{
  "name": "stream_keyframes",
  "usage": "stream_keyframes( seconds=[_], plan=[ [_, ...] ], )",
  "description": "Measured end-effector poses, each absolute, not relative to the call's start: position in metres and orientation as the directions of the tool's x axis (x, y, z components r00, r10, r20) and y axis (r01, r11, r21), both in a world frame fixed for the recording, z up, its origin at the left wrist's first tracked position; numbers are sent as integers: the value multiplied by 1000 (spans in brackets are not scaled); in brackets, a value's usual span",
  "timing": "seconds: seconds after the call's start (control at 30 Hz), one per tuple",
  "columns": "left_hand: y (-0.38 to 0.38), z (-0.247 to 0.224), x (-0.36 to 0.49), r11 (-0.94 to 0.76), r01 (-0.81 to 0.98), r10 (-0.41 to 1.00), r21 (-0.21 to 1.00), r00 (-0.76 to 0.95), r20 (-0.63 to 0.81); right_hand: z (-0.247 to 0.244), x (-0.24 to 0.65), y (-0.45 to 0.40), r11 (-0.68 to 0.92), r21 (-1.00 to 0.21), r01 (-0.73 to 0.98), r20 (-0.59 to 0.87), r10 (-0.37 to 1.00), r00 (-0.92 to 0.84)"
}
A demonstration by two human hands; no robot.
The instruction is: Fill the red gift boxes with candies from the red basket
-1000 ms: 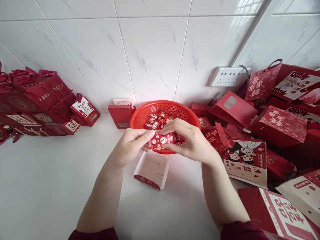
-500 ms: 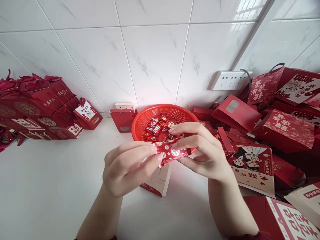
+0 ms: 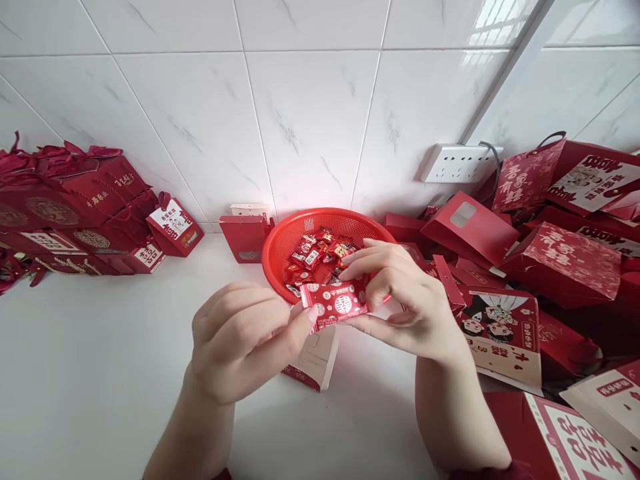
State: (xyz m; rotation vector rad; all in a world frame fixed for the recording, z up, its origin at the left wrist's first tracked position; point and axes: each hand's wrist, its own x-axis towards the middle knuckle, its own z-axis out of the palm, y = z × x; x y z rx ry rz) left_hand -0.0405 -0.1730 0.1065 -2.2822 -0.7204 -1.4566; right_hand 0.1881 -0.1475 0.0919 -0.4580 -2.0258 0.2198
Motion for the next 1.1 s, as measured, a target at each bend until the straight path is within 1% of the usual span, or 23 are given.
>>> stream_keyframes(
  seconds=[0.17,0.3,0.43,0.5,0.63,0.8,0.87,0.9,0.93,1.0,1.03,1.1],
  plan=[
    [-166,109,-40,-773,631,228,-68,376,898,92,186,-149,905,-321,280,806,416,-421],
    [-162,107,-41,-754,645,187,-124,392,901,91,186,-150,894,-359,270,796,444,-412],
    [-157,104,-46,-765,604,104,-225,460,882,91,184,-150,876,-394,277,776,479,-410],
    [-154,103,-49,-758,601,92,-256,486,869,92,184,-150,871,-402,282,766,489,-417],
    [-151,101,-51,-744,611,100,-271,502,859,92,183,-151,863,-415,287,753,503,-425],
    [-152,101,-49,-772,590,130,-236,511,850,91,185,-151,856,-423,297,742,515,-429],
    [-154,104,-51,-788,594,217,-163,516,829,91,185,-151,841,-442,312,726,540,-426],
    [-155,105,-52,-787,609,304,-99,523,796,92,184,-151,825,-461,326,709,564,-424],
    [-155,107,-55,-768,640,420,-22,529,738,92,183,-151,805,-483,345,681,593,-429],
    [-154,110,-62,-656,745,669,117,503,548,90,178,-151,756,-525,391,573,653,-495],
    [-153,110,-67,-568,808,773,158,458,439,88,174,-151,732,-541,415,489,675,-553],
    [-148,108,-76,-373,907,914,195,323,246,83,167,-152,691,-560,457,293,681,-671]
  ],
)
